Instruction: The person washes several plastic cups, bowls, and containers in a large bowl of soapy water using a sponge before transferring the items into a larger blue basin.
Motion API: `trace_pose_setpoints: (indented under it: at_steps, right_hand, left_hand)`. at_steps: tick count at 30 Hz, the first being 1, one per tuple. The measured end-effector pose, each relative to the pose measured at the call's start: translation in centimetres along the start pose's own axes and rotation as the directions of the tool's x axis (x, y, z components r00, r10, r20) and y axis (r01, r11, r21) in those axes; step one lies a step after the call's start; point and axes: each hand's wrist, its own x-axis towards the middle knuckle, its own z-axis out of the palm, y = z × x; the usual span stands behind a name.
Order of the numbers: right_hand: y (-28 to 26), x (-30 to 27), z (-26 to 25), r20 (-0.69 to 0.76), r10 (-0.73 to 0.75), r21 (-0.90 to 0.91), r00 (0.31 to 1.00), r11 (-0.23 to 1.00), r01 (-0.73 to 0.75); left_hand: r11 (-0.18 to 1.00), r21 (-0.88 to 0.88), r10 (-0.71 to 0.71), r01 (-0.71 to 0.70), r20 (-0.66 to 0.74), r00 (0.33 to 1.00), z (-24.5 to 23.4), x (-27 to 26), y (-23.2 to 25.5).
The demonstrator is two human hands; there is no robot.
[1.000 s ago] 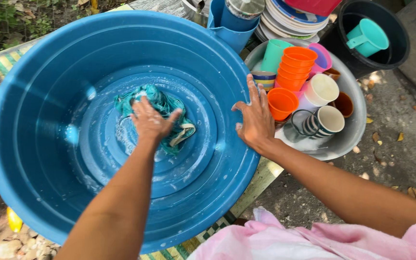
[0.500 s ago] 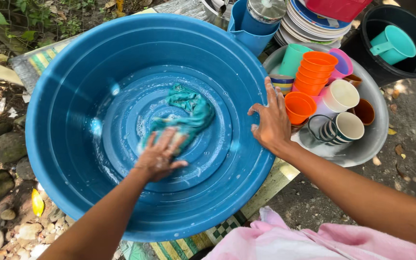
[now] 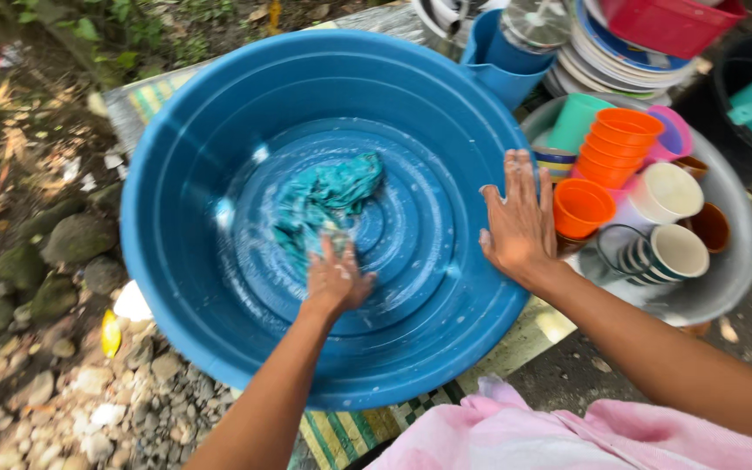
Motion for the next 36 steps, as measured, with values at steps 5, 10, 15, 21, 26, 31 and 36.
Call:
trace_pose_setpoints:
  at_steps: [5,10,15,21,26,31,36]
  right_hand:
    - [-3.7,3.2,2.1,0.336,-0.180,0.423,0.925,0.906,0.023]
    - [-7.7,8.8,5.4,0.252,-0.414,0.628,0.875,0.757,0.177]
    - [-13.5,11.5,7.7,0.469,-0.329,0.552,0.820,0.833,0.018]
    - [-21.0,10.2,11.5,0.448,-0.505,0.621,0.738,0.769,0.150]
    - [-26.1,6.8,12.7,0.216,-0.791,0.775,0.572,0.496,0.392]
    - [-22.2,2.2,7.8,0.316,-0.847,0.846,0.428,0.456,0.277]
    - [-7.2,2.7,4.7,0.628,-0.773,0.741,0.092,0.630,0.232]
  left_hand:
    - [0.865,-0.497,-0.183,0.063,-0.198,0.963,-7.1,-7.5,-1.9]
    - [0.960,-0.114,-0.226,0.254,-0.853,0.471,-10.3,-11.9,-8.9]
    - [0.782,-0.582,-0.604,0.221,-0.620,0.501,-7.3,-9.8,-14.9]
    - [0.606,-0.780,-0.726,0.156,-0.463,0.509,-7.5,-9.7,-14.6]
    - [0.491,-0.794,-0.809,0.358,-0.262,0.526,-9.6,-10.2,-13.2]
    - [0.605,-0.749,-0.747,0.271,-0.416,0.519,-8.1,-9.8,-14.1]
    - [0.671,-0.683,-0.717,0.289,-0.499,0.487,-6.4,-9.0,-15.3]
